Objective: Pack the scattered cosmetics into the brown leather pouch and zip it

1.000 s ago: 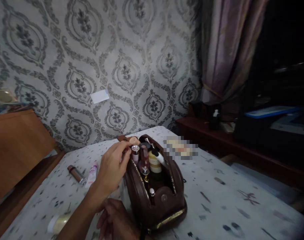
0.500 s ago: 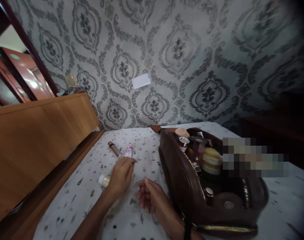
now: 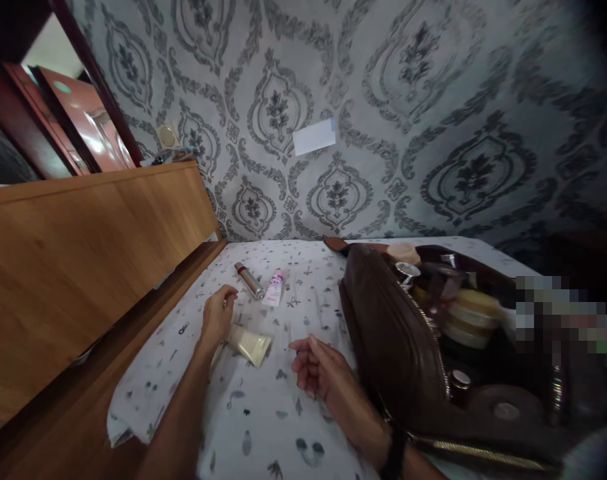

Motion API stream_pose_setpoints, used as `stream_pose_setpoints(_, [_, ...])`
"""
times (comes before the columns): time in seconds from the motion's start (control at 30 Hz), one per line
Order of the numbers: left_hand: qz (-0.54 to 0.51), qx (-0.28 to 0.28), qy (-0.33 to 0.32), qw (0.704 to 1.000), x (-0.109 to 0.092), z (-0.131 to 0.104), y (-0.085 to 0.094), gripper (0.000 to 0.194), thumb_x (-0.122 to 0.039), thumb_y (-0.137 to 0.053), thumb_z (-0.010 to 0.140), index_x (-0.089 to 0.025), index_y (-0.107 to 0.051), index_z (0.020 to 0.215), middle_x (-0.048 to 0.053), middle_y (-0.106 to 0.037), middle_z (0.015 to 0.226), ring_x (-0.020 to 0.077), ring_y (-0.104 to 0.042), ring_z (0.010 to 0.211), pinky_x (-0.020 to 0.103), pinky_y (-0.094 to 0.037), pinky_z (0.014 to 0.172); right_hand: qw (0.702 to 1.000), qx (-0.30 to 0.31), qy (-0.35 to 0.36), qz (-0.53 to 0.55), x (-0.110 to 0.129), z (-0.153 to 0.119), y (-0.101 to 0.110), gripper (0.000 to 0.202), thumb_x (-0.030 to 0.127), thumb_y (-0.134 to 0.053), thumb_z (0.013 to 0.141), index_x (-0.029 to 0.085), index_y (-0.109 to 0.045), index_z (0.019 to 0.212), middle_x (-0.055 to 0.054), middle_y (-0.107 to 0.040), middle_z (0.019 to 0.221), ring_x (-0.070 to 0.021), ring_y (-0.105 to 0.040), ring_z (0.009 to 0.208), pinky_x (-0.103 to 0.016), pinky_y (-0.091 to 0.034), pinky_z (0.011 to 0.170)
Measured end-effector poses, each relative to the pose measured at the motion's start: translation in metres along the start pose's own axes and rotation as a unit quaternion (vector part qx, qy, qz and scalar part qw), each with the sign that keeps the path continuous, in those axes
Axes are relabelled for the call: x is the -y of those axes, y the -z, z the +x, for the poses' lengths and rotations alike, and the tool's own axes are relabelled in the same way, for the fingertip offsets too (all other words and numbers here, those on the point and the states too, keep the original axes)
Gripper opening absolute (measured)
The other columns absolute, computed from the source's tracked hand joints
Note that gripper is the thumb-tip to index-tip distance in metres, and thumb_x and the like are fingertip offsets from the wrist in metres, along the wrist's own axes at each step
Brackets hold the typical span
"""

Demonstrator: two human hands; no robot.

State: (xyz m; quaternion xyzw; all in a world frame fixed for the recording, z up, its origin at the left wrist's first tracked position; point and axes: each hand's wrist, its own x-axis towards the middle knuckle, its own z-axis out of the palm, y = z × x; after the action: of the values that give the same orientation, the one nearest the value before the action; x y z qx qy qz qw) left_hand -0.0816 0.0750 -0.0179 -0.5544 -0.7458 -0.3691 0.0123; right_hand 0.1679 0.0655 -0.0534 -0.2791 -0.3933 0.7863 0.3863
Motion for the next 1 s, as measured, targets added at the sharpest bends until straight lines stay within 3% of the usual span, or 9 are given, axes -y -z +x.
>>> stream_pose_setpoints(0.1, [0.017, 0.025, 0.004, 1.000, -0.003, -0.003, 0.003, 0.023, -0.022, -0.042, 0.089, -0.023, -0.064, 0.095, 0.007, -0.072, 0.094, 0.0235, -0.065, 0.092, 0.034, -0.048, 0.083, 1.000, 0.001, 0.001, -0.001, 0.000, -0.001, -0.001, 0.064, 0.074, -0.070, 0.064, 0.015, -0.066, 0.087, -0.002, -0.063, 0.063, -0.0110, -0.052, 0.049, -0.024, -0.032, 0.046])
stream_pose_setpoints(0.27, [0.151, 0.149, 0.003, 0.977, -0.012, -0.011, 0.009, 0.025, -0.029, -0.040, 0.092, -0.025, -0.063, 0.097, 0.007, -0.070, 0.106, 0.0251, -0.060, 0.106, 0.034, -0.044, 0.090, 1.000, -0.002, 0.000, 0.008, -0.004, 0.000, -0.001, 0.067, 0.077, -0.069, 0.061, 0.015, -0.064, 0.086, -0.001, -0.062, 0.062, -0.0100, -0.052, 0.046, -0.023, -0.030, 0.043])
stream_pose_setpoints(0.47, [0.208, 0.198, 0.060, 0.956, -0.009, -0.015, 0.013, 0.027, -0.035, -0.040, 0.092, -0.020, -0.062, 0.095, 0.009, -0.070, 0.103, 0.0269, -0.063, 0.097, 0.033, -0.042, 0.076, 1.000, -0.002, 0.001, 0.006, -0.006, 0.001, 0.000, 0.074, 0.085, -0.061, 0.060, 0.015, -0.061, 0.086, 0.001, -0.060, 0.059, -0.0091, -0.051, 0.042, -0.022, -0.027, 0.040])
stream_pose_setpoints(0.67, [0.249, 0.207, 0.080, 0.943, -0.008, -0.014, 0.016, 0.039, -0.042, -0.034, 0.095, -0.018, -0.065, 0.096, 0.013, -0.071, 0.100, 0.0312, -0.065, 0.097, 0.034, -0.041, 0.071, 1.000, 0.002, 0.008, 0.003, -0.007, 0.003, 0.001, 0.076, 0.086, -0.061, 0.059, 0.015, -0.060, 0.086, 0.001, -0.059, 0.059, -0.0093, -0.051, 0.042, -0.022, -0.027, 0.039])
stream_pose_setpoints(0.87, [0.252, 0.207, 0.067, 0.943, -0.008, -0.013, 0.011, 0.035, -0.041, -0.037, 0.096, -0.020, -0.065, 0.091, 0.008, -0.072, 0.095, 0.0230, -0.066, 0.094, 0.028, -0.041, 0.071, 1.000, 0.008, -0.002, 0.001, -0.002, 0.001, 0.000, 0.073, 0.082, -0.065, 0.059, 0.015, -0.062, 0.086, 0.001, -0.060, 0.061, -0.0085, -0.053, 0.044, -0.021, -0.028, 0.041])
stream_pose_setpoints(1.0, [0.252, 0.183, 0.049, 0.949, -0.007, -0.012, 0.009, 0.031, -0.039, -0.040, 0.095, -0.020, -0.065, 0.091, 0.008, -0.072, 0.094, 0.0239, -0.065, 0.092, 0.029, -0.041, 0.070, 1.000, 0.003, -0.010, 0.003, 0.002, -0.002, -0.002, 0.071, 0.080, -0.067, 0.058, 0.015, -0.063, 0.086, 0.002, -0.061, 0.060, -0.0081, -0.052, 0.044, -0.021, -0.028, 0.042])
